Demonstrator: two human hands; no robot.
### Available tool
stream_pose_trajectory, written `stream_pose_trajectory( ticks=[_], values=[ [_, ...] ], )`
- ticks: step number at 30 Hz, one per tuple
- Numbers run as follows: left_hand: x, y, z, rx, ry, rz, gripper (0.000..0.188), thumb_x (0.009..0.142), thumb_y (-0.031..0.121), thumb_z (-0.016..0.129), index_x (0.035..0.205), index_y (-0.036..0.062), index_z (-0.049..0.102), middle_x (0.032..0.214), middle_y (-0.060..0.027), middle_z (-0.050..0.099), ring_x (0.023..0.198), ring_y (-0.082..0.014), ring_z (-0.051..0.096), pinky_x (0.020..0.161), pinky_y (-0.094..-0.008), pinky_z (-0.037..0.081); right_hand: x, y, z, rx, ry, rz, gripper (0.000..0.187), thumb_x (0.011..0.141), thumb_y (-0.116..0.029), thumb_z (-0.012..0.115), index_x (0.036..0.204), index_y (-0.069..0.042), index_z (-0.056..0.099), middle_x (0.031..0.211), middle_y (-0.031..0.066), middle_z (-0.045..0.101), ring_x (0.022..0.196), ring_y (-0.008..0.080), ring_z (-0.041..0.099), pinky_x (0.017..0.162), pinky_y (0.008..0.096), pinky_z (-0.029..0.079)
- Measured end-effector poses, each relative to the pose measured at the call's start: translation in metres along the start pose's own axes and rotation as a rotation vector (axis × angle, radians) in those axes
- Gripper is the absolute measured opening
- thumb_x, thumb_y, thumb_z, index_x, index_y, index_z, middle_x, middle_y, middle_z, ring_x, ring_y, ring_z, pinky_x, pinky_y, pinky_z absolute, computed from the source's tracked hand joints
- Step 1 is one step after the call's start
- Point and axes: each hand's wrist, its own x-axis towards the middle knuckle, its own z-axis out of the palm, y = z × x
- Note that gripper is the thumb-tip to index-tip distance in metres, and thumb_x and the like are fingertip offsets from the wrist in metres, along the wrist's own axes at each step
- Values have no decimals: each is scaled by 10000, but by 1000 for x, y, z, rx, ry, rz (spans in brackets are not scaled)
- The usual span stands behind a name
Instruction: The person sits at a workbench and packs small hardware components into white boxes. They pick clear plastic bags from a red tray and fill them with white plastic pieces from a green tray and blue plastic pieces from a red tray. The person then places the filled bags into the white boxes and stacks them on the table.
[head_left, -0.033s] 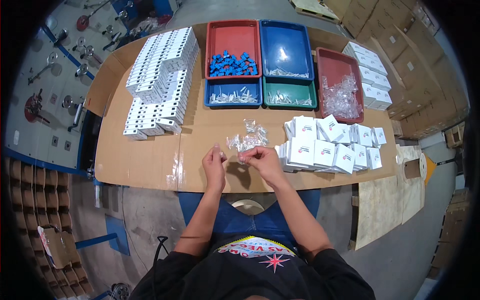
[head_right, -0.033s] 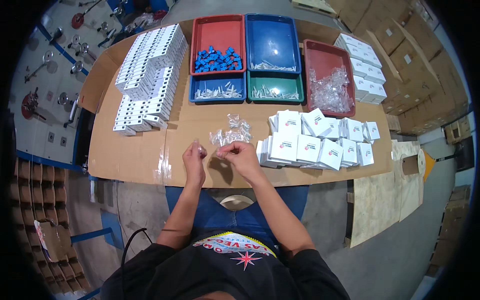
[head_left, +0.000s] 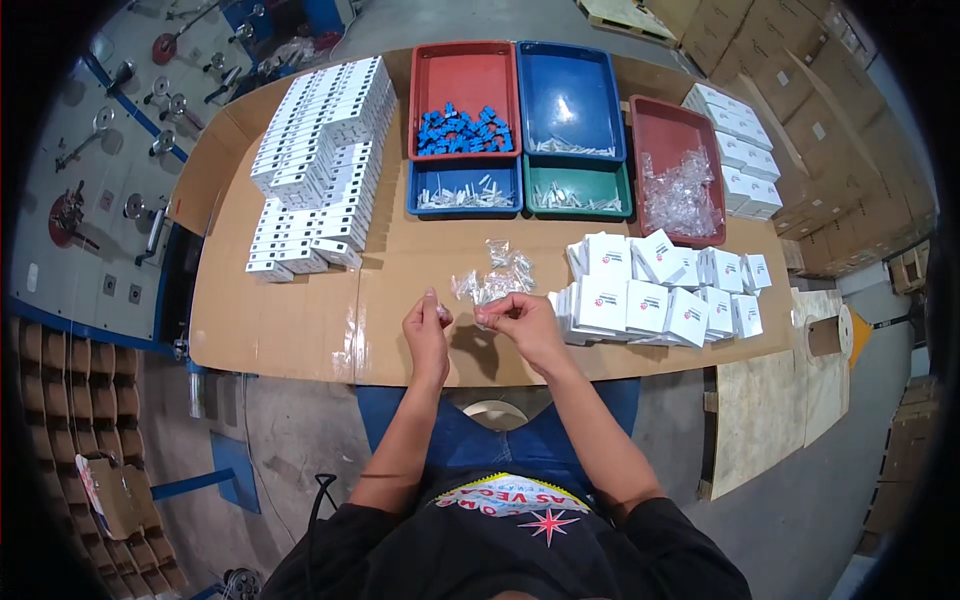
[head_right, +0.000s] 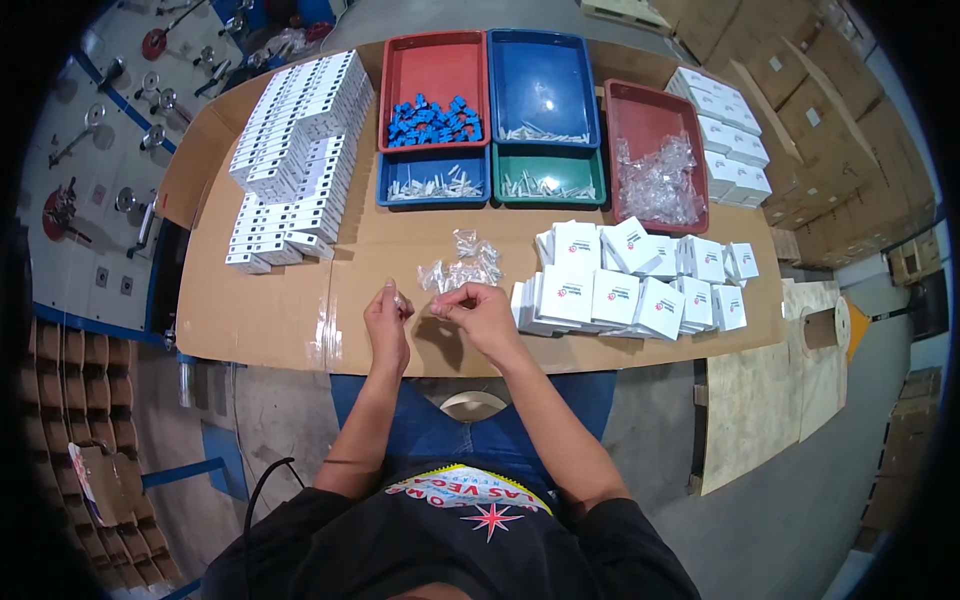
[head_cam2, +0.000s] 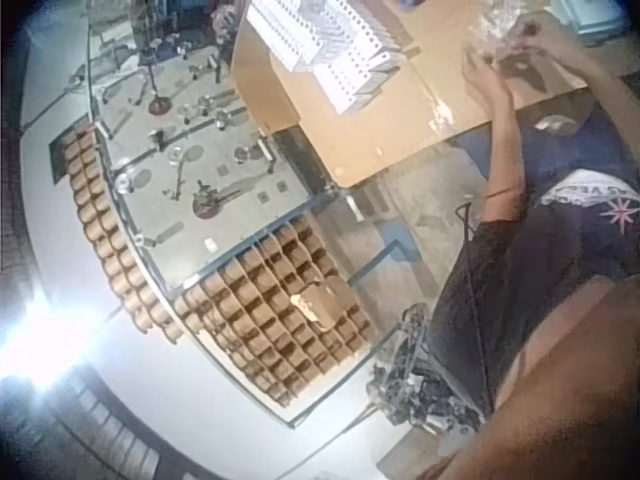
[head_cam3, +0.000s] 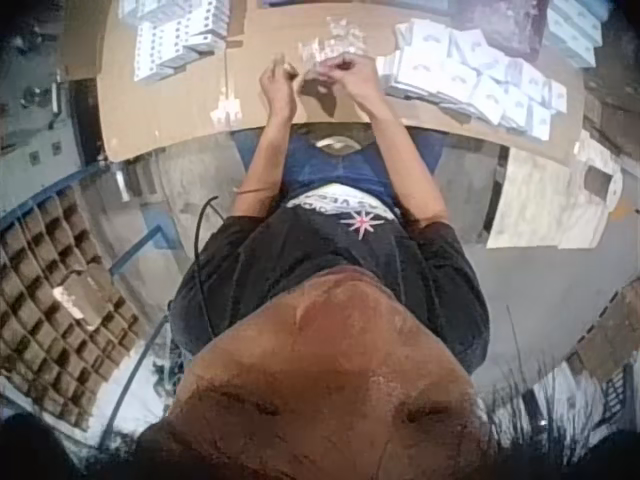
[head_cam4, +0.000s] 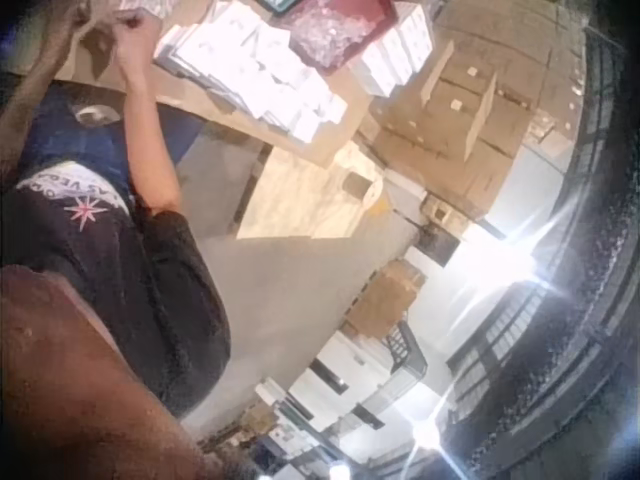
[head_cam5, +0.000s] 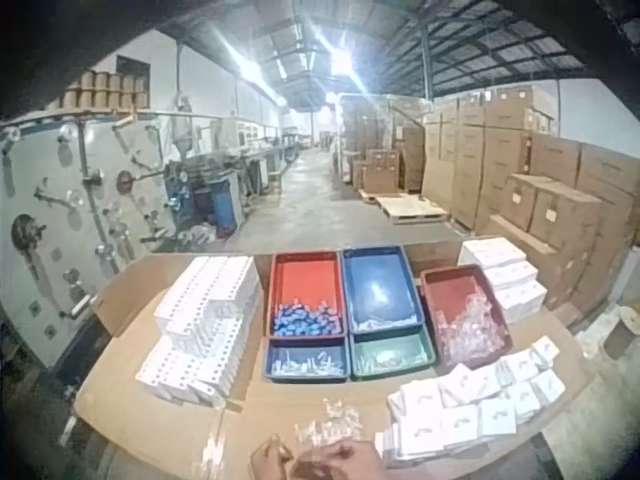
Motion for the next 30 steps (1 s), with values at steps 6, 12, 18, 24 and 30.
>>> stream_pose_trajectory(
  ticks=[6,12,18,24,30],
  values=[
    [4,20,28,-83,-68,-156,400,1018,399,543,756,99,513,688,5,507,620,-90,494,588,-267,433,12,-11,-8,88,77,-38,142,887,-84,729,942,10,638,926,114,726,836,145,691,699,243,532],
    [10,26,42,-26,-297,-152,251,970,286,651,838,84,584,749,31,553,666,-70,520,648,-265,470,2,-28,-16,236,27,160,225,907,-112,714,1089,-9,632,982,76,719,888,112,681,685,232,520],
    [-13,48,50,67,-429,-117,157,908,124,722,1014,20,670,930,-29,691,836,-86,625,754,-235,492,-12,-17,-27,56,-46,68,180,899,-61,700,1067,0,683,1015,54,700,933,97,650,785,234,503],
    [-13,48,43,47,-395,-29,129,910,130,722,964,29,661,905,-15,663,817,-81,607,733,-233,481,-20,-29,-14,261,-43,102,276,948,-145,663,1187,-8,684,1023,59,716,906,98,649,741,250,538],
    [-18,52,45,73,-389,35,112,915,121,716,953,37,652,907,-4,647,857,-93,602,782,-248,482,-20,-24,-14,257,25,97,237,952,-159,665,1137,-19,714,985,57,726,880,134,684,749,291,586]
  ],
)
